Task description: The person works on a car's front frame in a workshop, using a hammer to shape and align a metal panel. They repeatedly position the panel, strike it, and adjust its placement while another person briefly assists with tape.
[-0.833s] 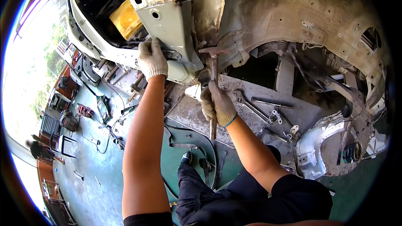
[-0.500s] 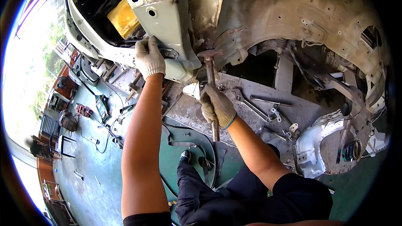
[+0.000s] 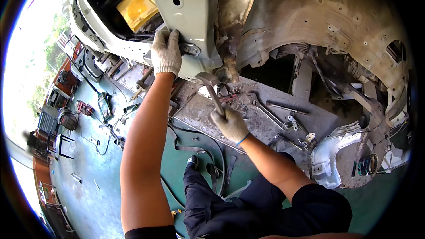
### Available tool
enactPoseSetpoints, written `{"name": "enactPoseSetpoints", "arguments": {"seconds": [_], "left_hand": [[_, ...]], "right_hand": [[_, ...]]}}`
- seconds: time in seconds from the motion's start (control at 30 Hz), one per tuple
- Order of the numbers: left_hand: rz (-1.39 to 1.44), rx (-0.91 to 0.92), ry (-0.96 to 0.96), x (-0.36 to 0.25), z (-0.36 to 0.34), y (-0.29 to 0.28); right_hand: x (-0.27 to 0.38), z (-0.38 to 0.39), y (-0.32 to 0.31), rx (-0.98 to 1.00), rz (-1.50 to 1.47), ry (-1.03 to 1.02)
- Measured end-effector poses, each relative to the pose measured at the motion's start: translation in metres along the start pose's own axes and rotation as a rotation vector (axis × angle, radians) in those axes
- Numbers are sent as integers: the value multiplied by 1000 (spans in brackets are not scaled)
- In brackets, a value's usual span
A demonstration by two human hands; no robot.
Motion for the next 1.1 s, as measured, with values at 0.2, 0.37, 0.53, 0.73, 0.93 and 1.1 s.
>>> {"name": "enactPoseSetpoints", "arguments": {"seconds": [0.2, 0.37, 0.53, 0.73, 0.93, 1.1], "left_hand": [[-105, 74, 28, 7, -5, -4], [-70, 128, 35, 4, -5, -8], [27, 98, 44, 3, -1, -7], [29, 87, 77, 7, -2, -8], [58, 88, 53, 7, 1, -7], [36, 83, -18, 2, 2, -8]], "right_hand": [[-8, -51, -30, 25, 318, -408], [-2, -84, -37, 50, 472, -636], [-9, -108, -43, 18, 518, -599], [-3, -101, -39, 157, 543, -665], [-6, -102, -39, -26, 668, -634], [-11, -94, -27, 178, 535, -980]]}}
Point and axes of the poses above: each hand's wrist, its own z-axis away from the middle knuckle, its own y-axis out of the palm, x = y × z, the point moved 2 cm from there along -z, towards the middle knuckle, and after that the axes turned 4 degrees about -x, right-handed, at the moved point
